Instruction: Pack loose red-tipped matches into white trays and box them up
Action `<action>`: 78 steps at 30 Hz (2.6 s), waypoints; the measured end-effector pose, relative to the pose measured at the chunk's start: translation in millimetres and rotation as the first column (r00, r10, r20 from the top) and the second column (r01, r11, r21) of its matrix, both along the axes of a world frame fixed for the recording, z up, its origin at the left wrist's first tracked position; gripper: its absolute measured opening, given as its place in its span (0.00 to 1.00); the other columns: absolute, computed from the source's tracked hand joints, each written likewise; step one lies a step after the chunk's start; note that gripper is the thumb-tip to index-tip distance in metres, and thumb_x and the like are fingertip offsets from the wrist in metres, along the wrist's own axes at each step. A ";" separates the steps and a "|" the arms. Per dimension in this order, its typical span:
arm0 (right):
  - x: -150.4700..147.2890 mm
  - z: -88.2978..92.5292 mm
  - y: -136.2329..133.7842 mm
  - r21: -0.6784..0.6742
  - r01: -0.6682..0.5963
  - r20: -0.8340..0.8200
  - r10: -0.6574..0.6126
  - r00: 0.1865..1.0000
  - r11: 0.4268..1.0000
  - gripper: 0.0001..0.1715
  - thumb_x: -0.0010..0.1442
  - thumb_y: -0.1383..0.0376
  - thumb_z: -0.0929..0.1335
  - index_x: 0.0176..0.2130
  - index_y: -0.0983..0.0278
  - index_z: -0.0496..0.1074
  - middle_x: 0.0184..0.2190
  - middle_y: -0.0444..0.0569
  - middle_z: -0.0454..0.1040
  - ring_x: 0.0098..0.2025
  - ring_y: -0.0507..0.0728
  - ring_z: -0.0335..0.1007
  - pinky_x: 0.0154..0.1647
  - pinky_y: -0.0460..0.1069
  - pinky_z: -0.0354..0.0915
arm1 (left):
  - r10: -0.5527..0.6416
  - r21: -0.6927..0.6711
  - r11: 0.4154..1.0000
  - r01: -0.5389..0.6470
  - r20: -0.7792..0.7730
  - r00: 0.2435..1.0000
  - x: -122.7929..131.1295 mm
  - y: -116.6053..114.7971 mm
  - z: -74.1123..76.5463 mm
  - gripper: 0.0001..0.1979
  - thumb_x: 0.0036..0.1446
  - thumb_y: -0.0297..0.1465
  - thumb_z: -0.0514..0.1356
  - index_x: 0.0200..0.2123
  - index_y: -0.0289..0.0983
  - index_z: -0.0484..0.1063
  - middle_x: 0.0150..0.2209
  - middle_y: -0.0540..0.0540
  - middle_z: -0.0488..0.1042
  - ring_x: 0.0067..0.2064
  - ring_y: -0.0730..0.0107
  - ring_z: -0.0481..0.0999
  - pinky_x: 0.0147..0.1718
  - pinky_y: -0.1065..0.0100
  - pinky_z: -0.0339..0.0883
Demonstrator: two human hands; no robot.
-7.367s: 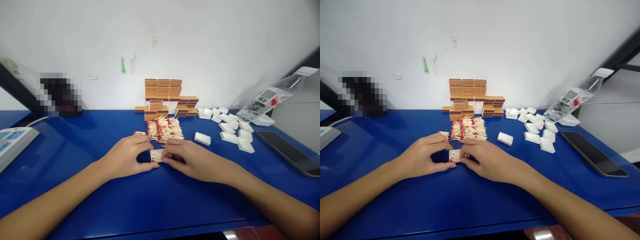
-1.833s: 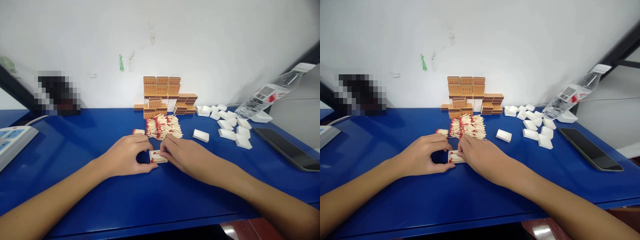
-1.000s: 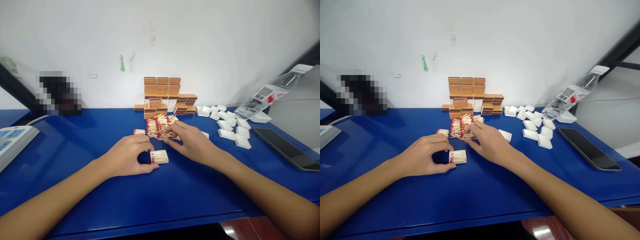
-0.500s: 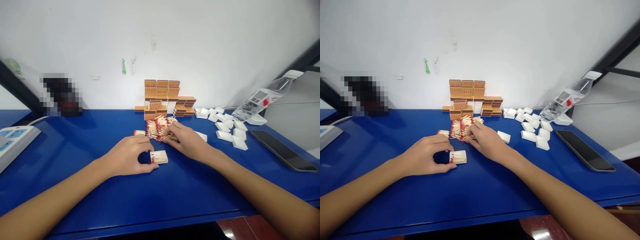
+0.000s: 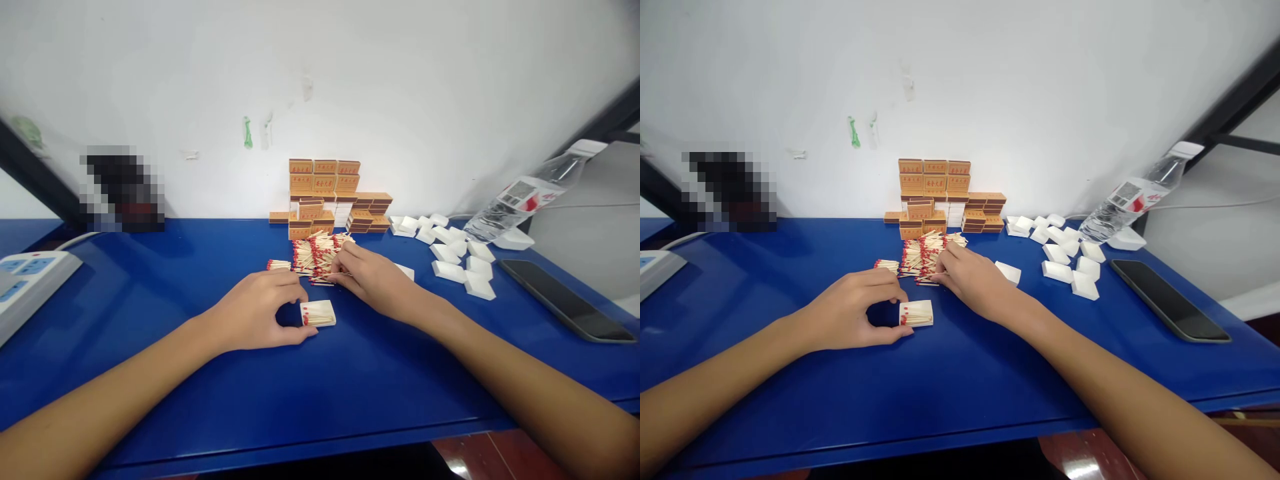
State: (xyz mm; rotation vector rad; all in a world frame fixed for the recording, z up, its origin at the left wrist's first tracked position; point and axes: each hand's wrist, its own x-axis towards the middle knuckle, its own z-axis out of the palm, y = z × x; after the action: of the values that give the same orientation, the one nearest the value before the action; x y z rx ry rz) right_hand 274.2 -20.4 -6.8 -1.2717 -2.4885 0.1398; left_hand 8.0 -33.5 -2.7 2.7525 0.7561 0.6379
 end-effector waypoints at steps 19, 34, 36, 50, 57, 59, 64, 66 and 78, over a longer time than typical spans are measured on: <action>-21.5 20.5 -40.6 -0.108 -0.152 -0.002 0.153 0.988 0.982 0.06 0.73 0.62 0.68 0.45 0.63 0.73 0.45 0.51 0.74 0.41 0.57 0.73 0.39 0.51 0.65 | 0.008 0.015 1.000 -0.009 0.009 1.000 0.6 1.5 -0.7 0.14 0.60 0.43 0.69 0.39 0.37 0.77 0.36 0.48 0.78 0.39 0.65 0.78 0.37 0.64 0.68; -19.9 20.4 -40.9 -0.204 -0.176 -0.031 0.173 0.984 0.963 0.09 0.74 0.62 0.66 0.43 0.63 0.75 0.44 0.50 0.74 0.40 0.56 0.73 0.40 0.52 0.66 | 0.004 0.032 0.999 -0.004 0.010 1.000 0.4 0.4 -1.0 0.14 0.60 0.42 0.69 0.38 0.37 0.76 0.35 0.47 0.78 0.38 0.65 0.78 0.36 0.64 0.68; -19.6 19.8 -40.4 -0.217 -0.182 -0.040 0.178 0.983 0.959 0.09 0.74 0.61 0.67 0.44 0.62 0.75 0.44 0.50 0.74 0.41 0.56 0.73 0.41 0.52 0.66 | 0.009 0.024 1.000 -0.009 0.003 1.000 0.4 0.8 -0.9 0.14 0.60 0.43 0.69 0.38 0.37 0.76 0.35 0.48 0.78 0.38 0.65 0.77 0.36 0.64 0.68; -18.1 19.4 -38.0 -0.168 -0.150 0.010 0.154 0.988 0.974 0.08 0.73 0.65 0.68 0.41 0.63 0.76 0.42 0.49 0.75 0.39 0.56 0.73 0.39 0.51 0.64 | 0.002 0.012 1.000 -0.002 -0.004 1.000 2.0 0.3 1.0 0.14 0.61 0.42 0.68 0.39 0.37 0.78 0.36 0.47 0.79 0.39 0.64 0.79 0.38 0.64 0.70; -16.5 18.5 -37.7 -0.128 -0.144 -0.072 0.136 0.988 0.981 0.07 0.72 0.65 0.69 0.39 0.62 0.74 0.40 0.48 0.75 0.39 0.55 0.73 0.38 0.50 0.64 | 0.014 0.017 1.000 -0.014 -0.008 1.000 1.8 -0.1 1.0 0.14 0.61 0.43 0.68 0.38 0.37 0.77 0.35 0.46 0.78 0.39 0.63 0.78 0.38 0.64 0.70; -17.8 18.0 -38.3 -0.154 -0.156 -0.079 0.145 0.986 0.976 0.07 0.72 0.64 0.69 0.39 0.62 0.74 0.41 0.49 0.76 0.39 0.56 0.73 0.38 0.50 0.65 | 0.014 0.018 1.000 -0.013 -0.007 1.000 2.0 -0.2 1.1 0.14 0.61 0.43 0.68 0.38 0.37 0.77 0.35 0.46 0.78 0.39 0.63 0.78 0.38 0.64 0.69; -19.0 17.0 -38.4 -0.159 -0.168 -0.095 0.155 0.983 0.973 0.08 0.73 0.64 0.68 0.39 0.62 0.75 0.41 0.50 0.76 0.39 0.56 0.73 0.38 0.50 0.65 | 0.008 0.028 1.000 -0.008 -0.001 1.000 1.9 0.0 0.7 0.14 0.61 0.43 0.68 0.37 0.37 0.76 0.35 0.46 0.78 0.39 0.63 0.78 0.36 0.65 0.69; -17.8 17.5 -38.0 -0.156 -0.157 -0.101 0.143 0.985 0.975 0.08 0.73 0.64 0.68 0.39 0.62 0.74 0.41 0.49 0.75 0.39 0.56 0.72 0.38 0.50 0.64 | 0.008 0.032 0.999 -0.008 -0.001 1.000 1.4 0.1 0.4 0.14 0.61 0.42 0.68 0.38 0.37 0.76 0.35 0.46 0.78 0.39 0.63 0.78 0.36 0.65 0.68; -25.2 14.7 -41.8 -0.198 -0.124 -0.191 0.085 0.978 0.972 0.06 0.70 0.66 0.70 0.38 0.63 0.75 0.38 0.47 0.74 0.38 0.54 0.71 0.37 0.49 0.63 | 0.005 0.022 1.000 -0.005 0.005 1.000 1.8 0.3 1.1 0.14 0.60 0.42 0.69 0.38 0.36 0.77 0.35 0.48 0.78 0.38 0.64 0.78 0.36 0.65 0.68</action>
State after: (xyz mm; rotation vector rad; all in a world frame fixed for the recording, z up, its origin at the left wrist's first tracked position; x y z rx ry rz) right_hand 249.0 -62.2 7.9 -1.1467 -2.4313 0.5331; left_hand 9.7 -33.2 -1.6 2.7690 0.7593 0.6580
